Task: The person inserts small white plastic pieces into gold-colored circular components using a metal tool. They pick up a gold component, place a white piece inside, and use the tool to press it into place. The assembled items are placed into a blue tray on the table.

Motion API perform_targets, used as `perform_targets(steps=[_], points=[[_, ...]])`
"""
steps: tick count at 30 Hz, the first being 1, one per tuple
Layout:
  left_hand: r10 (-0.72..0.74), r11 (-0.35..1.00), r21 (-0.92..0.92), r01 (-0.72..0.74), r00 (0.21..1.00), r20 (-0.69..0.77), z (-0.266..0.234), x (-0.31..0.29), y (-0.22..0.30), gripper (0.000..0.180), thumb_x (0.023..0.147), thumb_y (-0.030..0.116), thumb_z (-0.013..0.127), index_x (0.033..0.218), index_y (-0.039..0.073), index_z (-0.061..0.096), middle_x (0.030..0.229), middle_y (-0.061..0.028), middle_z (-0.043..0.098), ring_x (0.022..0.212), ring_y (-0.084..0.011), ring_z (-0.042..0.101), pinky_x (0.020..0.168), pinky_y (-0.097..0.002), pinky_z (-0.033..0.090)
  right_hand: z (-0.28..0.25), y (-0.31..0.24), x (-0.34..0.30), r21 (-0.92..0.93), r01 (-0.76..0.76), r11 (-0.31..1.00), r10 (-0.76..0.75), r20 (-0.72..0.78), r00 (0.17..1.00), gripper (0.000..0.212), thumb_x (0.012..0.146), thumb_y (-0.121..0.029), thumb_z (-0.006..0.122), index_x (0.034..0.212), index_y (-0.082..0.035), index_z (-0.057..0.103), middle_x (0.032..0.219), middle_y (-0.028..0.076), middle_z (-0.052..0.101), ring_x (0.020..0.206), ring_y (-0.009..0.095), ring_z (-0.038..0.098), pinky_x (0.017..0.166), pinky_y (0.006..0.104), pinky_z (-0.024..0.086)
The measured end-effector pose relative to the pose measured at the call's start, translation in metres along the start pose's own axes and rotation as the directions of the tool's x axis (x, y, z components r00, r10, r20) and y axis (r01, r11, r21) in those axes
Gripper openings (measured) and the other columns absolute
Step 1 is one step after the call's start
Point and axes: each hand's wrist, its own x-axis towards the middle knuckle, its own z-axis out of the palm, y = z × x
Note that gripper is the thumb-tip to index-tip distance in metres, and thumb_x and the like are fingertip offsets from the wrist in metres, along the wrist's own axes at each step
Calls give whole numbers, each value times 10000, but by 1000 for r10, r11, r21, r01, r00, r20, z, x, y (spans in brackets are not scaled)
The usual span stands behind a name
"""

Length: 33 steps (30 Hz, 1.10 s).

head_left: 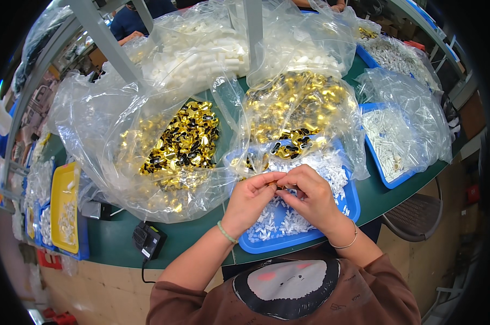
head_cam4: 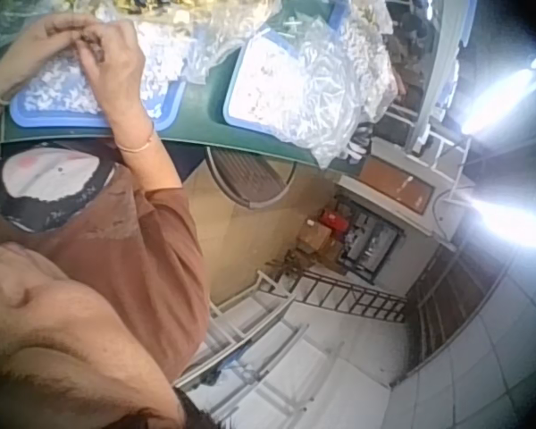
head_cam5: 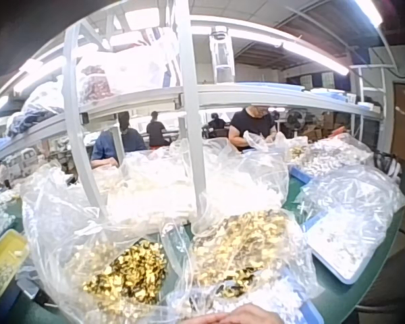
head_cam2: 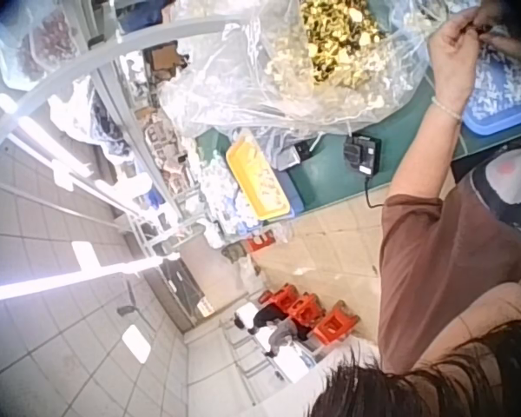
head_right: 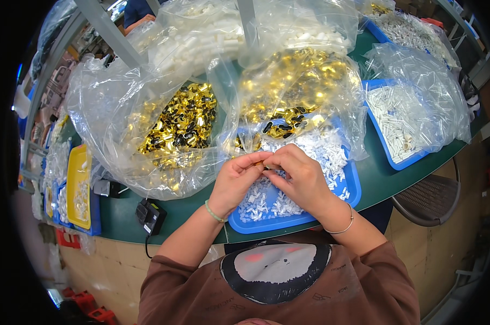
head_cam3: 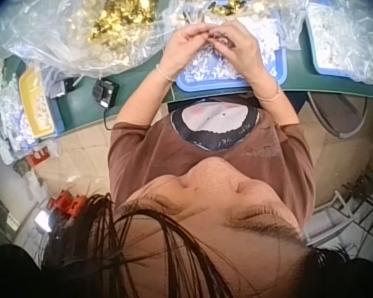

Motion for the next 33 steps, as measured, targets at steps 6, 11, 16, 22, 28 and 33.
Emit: perform_targets(steps=[6, 11, 16, 22, 28, 33], points=[[34, 999, -42, -34, 999, -14, -2, 1, -5, 275, 938, -2, 495, 1181, -46, 615, 1091, -76, 653, 964, -109, 620, 858, -248, 500, -1, -4, 0, 41, 6, 999, -8, 43, 999, 256, 750, 20, 752, 979, -58, 668, 915, 78, 610, 645, 126, 560, 531, 232, 453], [58, 996, -65, -64, 995, -82, 1, -2, -1, 245, 929, -1, 494, 1118, -48, 642, 1057, -88, 664, 956, -129, 641, 855, -272, 526, -8, -4, 5, -49, 199, 979, -203, -123, 971, 274, 841, 39, 641, 1104, -34, 663, 948, 116, 621, 730, 191, 612, 599, 275, 491], [21, 1000, 15, -20, 994, -108, -5, -1, 0, 239, 929, 11, 503, 1096, -46, 664, 1046, -98, 678, 957, -142, 654, 868, -273, 530, -17, -9, -7, 225, 43, 973, -8, -152, 988, 231, 932, -15, 558, 1143, -15, 654, 957, 131, 637, 766, 159, 608, 635, 260, 480], [-63, 996, -63, 56, 992, -113, -2, 0, 8, 281, 952, 20, 506, 1200, -35, 626, 1190, -114, 651, 1027, -155, 645, 883, -243, 522, -21, -15, -3, 294, -25, 955, 86, -197, 977, 229, 1005, -164, 500, 1069, -21, 667, 897, 107, 625, 717, 130, 571, 648, 247, 459], [-85, 972, -230, 57, 990, -112, -2, 1, 12, 354, 971, 30, 466, 1305, -78, 513, 1287, -157, 588, 1167, -210, 601, 961, -268, 515, -38, 2, 1, 79, 61, 995, -49, -150, 987, 255, 1019, -181, 473, 961, -7, 650, 955, 92, 603, 706, 132, 572, 659, 239, 468], [-94, 968, -244, 63, 989, -117, -2, 2, 12, 358, 974, 33, 457, 1311, -79, 503, 1292, -163, 584, 1179, -223, 595, 967, -283, 515, -30, -1, 0, 599, -177, 781, 291, -98, 952, 135, 978, -88, 541, 972, 16, 627, 1008, 88, 602, 811, 150, 646, 726, 242, 519]])
